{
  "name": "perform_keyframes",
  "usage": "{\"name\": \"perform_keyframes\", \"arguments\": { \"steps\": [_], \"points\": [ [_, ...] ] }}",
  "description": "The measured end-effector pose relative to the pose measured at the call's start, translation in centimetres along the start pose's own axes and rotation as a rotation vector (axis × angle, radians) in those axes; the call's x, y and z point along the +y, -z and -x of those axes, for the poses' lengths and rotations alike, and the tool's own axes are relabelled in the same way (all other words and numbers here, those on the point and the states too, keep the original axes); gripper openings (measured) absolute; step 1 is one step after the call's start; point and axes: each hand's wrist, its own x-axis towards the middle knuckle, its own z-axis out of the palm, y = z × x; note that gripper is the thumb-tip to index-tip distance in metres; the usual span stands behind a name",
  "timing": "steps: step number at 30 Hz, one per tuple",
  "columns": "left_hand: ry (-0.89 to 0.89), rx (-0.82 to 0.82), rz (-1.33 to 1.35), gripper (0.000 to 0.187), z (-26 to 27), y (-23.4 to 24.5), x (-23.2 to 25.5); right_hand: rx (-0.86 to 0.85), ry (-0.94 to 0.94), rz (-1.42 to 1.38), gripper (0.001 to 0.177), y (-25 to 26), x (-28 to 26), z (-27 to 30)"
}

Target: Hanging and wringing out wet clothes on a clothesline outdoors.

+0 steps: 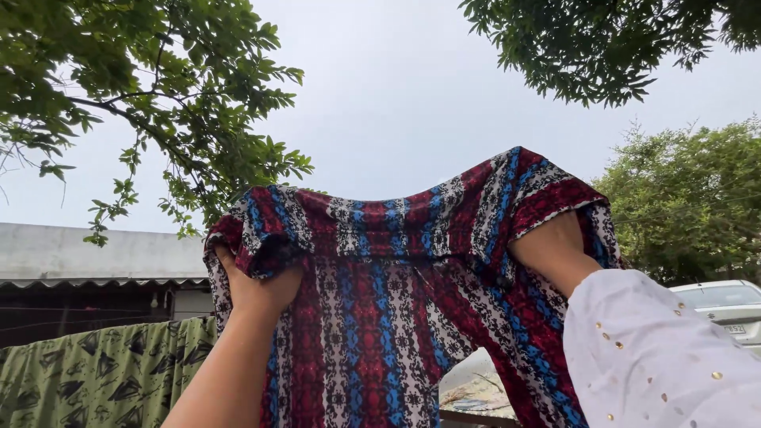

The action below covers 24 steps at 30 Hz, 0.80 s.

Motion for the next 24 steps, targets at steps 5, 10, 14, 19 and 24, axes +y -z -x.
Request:
{"name": "perform_keyframes", "arguments": {
  "steps": [5,10,14,19,24],
  "points": [
    [0.032,-0.063,0.145,0.055,2.6,1.6,2.3,-0.063,-0.037,-0.004,0.041,-0.7,6.5,12.2],
    [0.132,-0.640,0.192,0.061,5.6,-3.4,3.1,-0.174,-0.102,0.035,0.043,3.7,10.7,19.8],
    [0.050,-1.228,0.210,0.072,9.1,-8.2,2.7,-0.293,-0.141,0.021,0.044,4.0,10.1,24.5],
    [0.079,-1.309,0.324,0.061,7.0,-9.6,2.0,-0.449,-0.205,0.023,0.046,5.7,8.7,30.1],
    [0.042,-1.162,0.294,0.063,7.7,-4.8,3.8,-0.586,-0.251,0.031,0.048,7.7,7.2,33.7]
  ]
}}
